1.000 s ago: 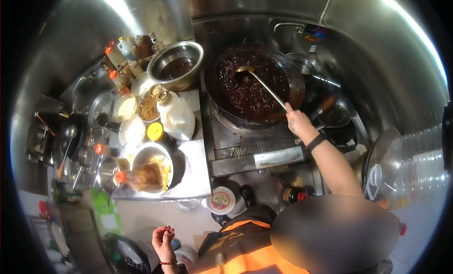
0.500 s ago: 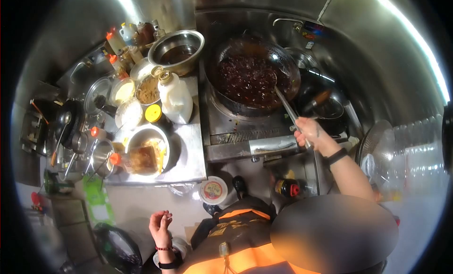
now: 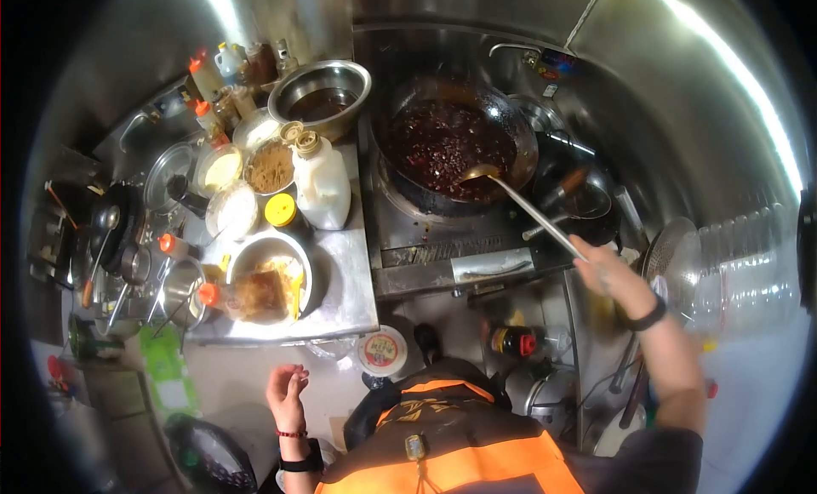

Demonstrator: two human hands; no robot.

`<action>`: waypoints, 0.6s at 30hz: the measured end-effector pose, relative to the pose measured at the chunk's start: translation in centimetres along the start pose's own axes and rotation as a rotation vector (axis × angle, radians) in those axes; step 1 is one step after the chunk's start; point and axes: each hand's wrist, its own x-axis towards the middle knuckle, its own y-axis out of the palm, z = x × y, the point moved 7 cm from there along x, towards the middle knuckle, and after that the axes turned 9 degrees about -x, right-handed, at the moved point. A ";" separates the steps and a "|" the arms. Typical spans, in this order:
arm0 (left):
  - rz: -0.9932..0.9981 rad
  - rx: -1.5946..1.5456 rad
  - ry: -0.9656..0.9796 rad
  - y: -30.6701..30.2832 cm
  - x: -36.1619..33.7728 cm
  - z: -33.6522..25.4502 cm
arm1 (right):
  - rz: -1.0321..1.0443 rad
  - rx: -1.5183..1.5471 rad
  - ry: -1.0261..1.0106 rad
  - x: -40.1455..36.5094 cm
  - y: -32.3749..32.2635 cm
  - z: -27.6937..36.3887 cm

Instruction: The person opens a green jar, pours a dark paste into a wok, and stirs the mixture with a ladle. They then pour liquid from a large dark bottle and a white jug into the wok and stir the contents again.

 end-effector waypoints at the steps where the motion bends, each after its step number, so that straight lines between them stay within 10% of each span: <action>1: -0.012 -0.003 -0.006 -0.4 -0.2 0.1 | 0.035 0.002 0.003 1.3 1.1 0.7; 12: -0.226 0.014 0.029 -3.0 -4.3 -0.3 | -0.047 -0.109 0.017 18.9 7.8 1.0; 18: -0.259 0.038 0.042 -2.5 -5.5 -0.1 | -0.010 0.630 0.266 17.4 -0.6 -3.0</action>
